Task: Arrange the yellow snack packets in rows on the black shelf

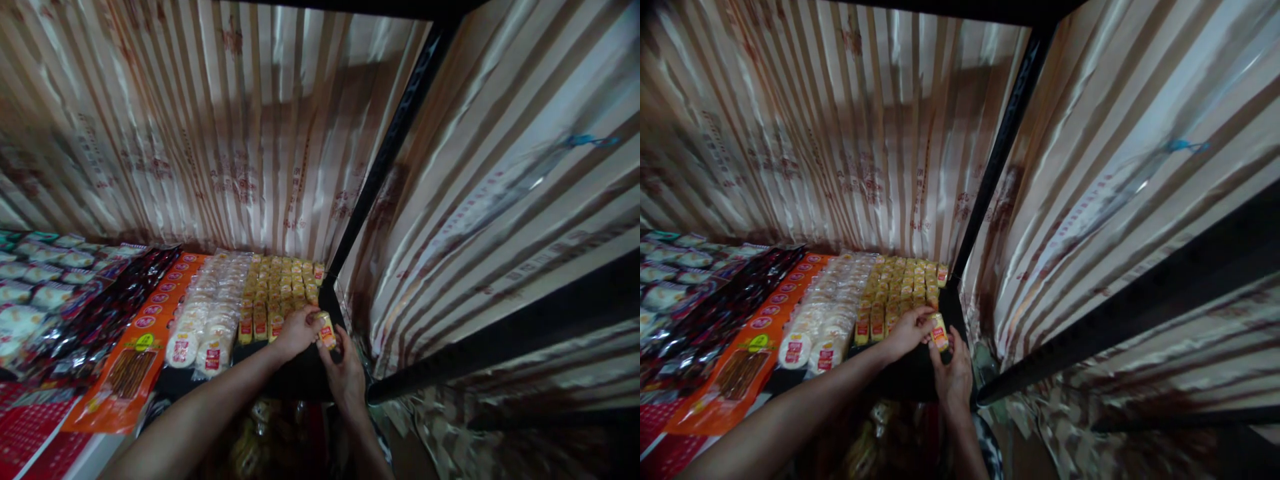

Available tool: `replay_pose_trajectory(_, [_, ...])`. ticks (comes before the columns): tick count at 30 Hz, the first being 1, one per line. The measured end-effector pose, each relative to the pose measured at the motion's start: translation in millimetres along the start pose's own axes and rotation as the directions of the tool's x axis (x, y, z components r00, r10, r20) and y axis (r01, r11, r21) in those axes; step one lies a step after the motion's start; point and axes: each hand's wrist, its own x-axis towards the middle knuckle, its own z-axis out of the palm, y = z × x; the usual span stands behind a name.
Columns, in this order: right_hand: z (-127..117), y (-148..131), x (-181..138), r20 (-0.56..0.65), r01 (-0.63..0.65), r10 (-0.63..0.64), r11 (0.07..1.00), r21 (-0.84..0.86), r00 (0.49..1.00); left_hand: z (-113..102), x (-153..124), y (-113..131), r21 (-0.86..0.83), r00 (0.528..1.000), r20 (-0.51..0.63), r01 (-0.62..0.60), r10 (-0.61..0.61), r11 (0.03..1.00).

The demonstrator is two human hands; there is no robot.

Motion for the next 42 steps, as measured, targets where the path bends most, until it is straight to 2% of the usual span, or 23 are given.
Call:
replay_pose_trajectory(2, [2.4,2.8,7.1,-0.034,-0.144,0.155,0.963,0.23,0.987,2.8,6.6,3.7,-0.196,0.996,-0.012,0.09,-0.094,0.977])
replay_pose_trajectory(3, [3.5,4.4,10.0,-0.033,-0.22,0.247,0.91,0.351,0.968,4.2,8.0,4.9,-0.293,0.99,-0.029,0.124,-0.138,0.948])
replay_pose_trajectory(5, [5.9,7.1,14.8,0.044,-0.354,0.395,0.763,0.541,0.918,7.6,7.1,5.0,-0.467,0.976,-0.079,0.144,-0.204,0.872])
replay_pose_trajectory(7, [8.5,8.4,18.9,0.139,-0.431,0.451,0.647,0.629,0.881,12.2,3.0,2.5,-0.585,0.967,-0.101,0.134,-0.236,0.8])
replay_pose_trajectory(9, [11.2,7.3,23.4,0.142,-0.425,0.456,0.609,0.669,0.878,17.9,-1.6,-0.9,-0.646,0.966,-0.09,0.129,-0.243,0.752])
replay_pose_trajectory(13, [15.3,0.8,39.9,0.034,-0.302,0.374,0.688,0.66,0.927,29.4,-3.4,-2.1,-0.637,0.972,-0.054,0.144,-0.23,0.758])
replay_pose_trajectory(16, [16.8,-0.9,61.2,-0.019,-0.234,0.308,0.759,0.608,0.951,36.8,3.0,2.0,-0.54,0.962,-0.066,0.19,-0.267,0.82])
replay_pose_trajectory(19, [18.7,1.9,86.5,-0.117,-0.152,0.237,0.859,0.489,0.964,42.5,9.6,5.2,-0.346,0.944,-0.116,0.253,-0.308,0.904])
replay_pose_trajectory(21, [22.1,5.2,102.9,-0.164,-0.089,0.154,0.933,0.349,0.974,43.9,11.5,4.9,-0.11,0.96,-0.158,0.214,-0.23,0.97])
replay_pose_trajectory(23, [27.6,9.9,117.8,-0.19,-0.041,0.081,0.978,0.205,0.978,42.8,11.0,2.5,0.205,0.989,-0.144,0.058,-0.029,0.977])
replay_pose_trajectory(25, [34.5,16.5,130.8,-0.198,-0.005,0.019,0.997,0.074,0.98,40.3,9.2,-1.4,0.448,0.986,-0.056,-0.114,0.155,0.887])
replay_pose_trajectory(27, [41.4,24.7,142.1,-0.18,0.02,-0.024,1.0,-0.023,0.983,37.8,7.3,-5.8,0.542,0.975,0.018,-0.195,0.221,0.817])
replay_pose_trajectory(32, [56.4,44.3,159.3,-0.135,-0.014,0.003,0.997,-0.077,0.991,33.6,10.3,-10.8,0.623,0.966,0.021,-0.214,0.257,0.752])
replay_pose_trajectory(36, [69.7,54.9,161.6,-0.082,-0.011,0.01,1.0,-0.005,0.997,26.5,28.1,-5.0,0.756,0.936,0.109,-0.296,0.335,0.584])
replay_pose_trajectory(39, [77.6,60.0,163.3,-0.067,-0.012,0.017,0.997,0.071,0.998,20.4,46.2,-0.2,0.817,0.929,0.19,-0.329,0.318,0.473])
replay_pose_trajectory(42, [82.3,61.5,168.2,-0.097,-0.033,0.043,0.995,0.094,0.994,16.8,58.7,0.0,0.852,0.933,0.221,-0.327,0.286,0.41])
